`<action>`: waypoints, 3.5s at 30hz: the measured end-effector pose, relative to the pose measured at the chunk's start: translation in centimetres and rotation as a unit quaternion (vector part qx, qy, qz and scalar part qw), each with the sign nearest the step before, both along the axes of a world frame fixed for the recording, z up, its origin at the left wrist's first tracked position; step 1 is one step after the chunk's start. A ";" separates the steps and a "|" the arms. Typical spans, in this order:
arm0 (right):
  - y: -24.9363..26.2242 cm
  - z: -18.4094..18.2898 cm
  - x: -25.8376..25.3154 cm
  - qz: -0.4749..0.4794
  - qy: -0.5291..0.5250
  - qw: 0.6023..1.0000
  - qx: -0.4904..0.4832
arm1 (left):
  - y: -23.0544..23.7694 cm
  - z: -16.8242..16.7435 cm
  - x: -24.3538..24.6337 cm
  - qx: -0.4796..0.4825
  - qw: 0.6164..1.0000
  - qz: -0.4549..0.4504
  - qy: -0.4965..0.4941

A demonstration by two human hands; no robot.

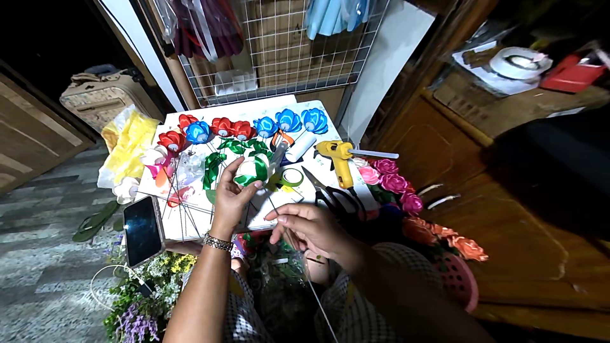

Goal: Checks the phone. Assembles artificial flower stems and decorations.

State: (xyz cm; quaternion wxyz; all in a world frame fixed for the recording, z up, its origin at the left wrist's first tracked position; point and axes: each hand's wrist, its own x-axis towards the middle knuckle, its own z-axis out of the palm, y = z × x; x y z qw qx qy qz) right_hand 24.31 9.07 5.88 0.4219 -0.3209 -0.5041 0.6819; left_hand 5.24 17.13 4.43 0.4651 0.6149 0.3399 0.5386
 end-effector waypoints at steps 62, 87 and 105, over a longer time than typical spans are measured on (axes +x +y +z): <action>-0.1 -1.0 -4.4 0.253 -0.511 0.800 0.186 | -0.5 2.3 -10.7 -0.094 0.907 0.115 -0.395; 15.2 5.3 -4.9 -0.255 -0.311 0.870 0.285 | 1.1 2.2 -10.1 -0.129 0.885 0.158 -0.418; 24.4 0.1 -9.7 -0.089 -0.685 0.695 0.201 | 0.8 2.0 -8.2 -0.148 0.909 0.141 -0.362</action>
